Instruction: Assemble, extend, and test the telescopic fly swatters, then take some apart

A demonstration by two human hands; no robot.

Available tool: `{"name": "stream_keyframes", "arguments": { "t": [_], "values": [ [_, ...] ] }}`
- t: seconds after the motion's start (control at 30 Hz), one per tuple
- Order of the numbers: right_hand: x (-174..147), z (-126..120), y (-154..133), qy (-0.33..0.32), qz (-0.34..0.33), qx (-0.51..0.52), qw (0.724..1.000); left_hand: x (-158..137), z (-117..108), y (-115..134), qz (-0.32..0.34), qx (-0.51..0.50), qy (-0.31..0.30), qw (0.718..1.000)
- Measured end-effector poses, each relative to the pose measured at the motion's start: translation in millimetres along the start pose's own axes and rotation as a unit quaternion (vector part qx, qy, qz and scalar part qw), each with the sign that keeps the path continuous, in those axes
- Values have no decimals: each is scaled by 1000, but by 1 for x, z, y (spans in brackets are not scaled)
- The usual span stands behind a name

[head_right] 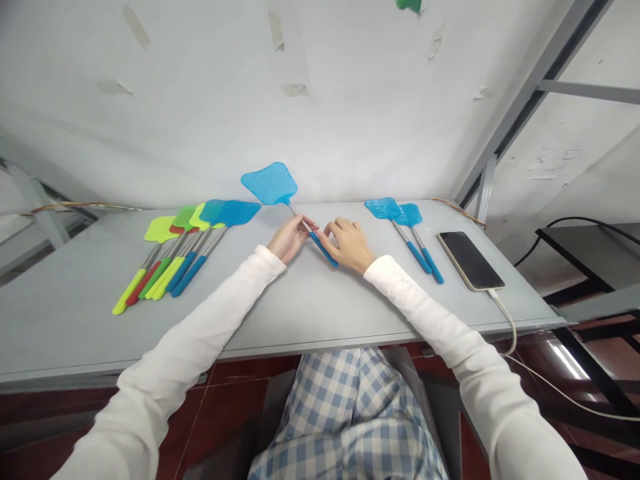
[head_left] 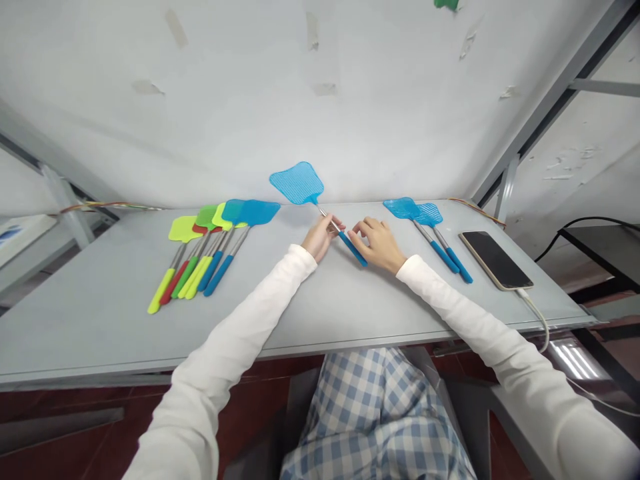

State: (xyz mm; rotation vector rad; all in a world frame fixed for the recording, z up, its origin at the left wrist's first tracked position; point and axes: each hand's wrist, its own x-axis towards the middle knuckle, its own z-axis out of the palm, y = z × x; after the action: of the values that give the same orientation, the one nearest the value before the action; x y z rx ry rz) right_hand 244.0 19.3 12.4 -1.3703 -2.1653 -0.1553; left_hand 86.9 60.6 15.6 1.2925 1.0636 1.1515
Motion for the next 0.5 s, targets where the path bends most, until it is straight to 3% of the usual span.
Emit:
{"name": "stream_keyframes", "arguments": {
  "t": [0.13, 0.27, 0.37, 0.5],
  "values": [
    [-4, 3, -1, -88, -11, 5, 996, -1, 4, -21, 17, 48, -24, 998],
    [-6, 4, -1, -157, 30, -5, 987, 5, -7, -26, 39, 230, -43, 971],
    [-7, -2, 6, -171, 70, -47, 982, 6, -20, -21, 68, 393, 31, 916],
    [-12, -18, 26, -190, 111, -97, 971, 5, -46, -20, 60, 560, 186, 805]
  ]
}}
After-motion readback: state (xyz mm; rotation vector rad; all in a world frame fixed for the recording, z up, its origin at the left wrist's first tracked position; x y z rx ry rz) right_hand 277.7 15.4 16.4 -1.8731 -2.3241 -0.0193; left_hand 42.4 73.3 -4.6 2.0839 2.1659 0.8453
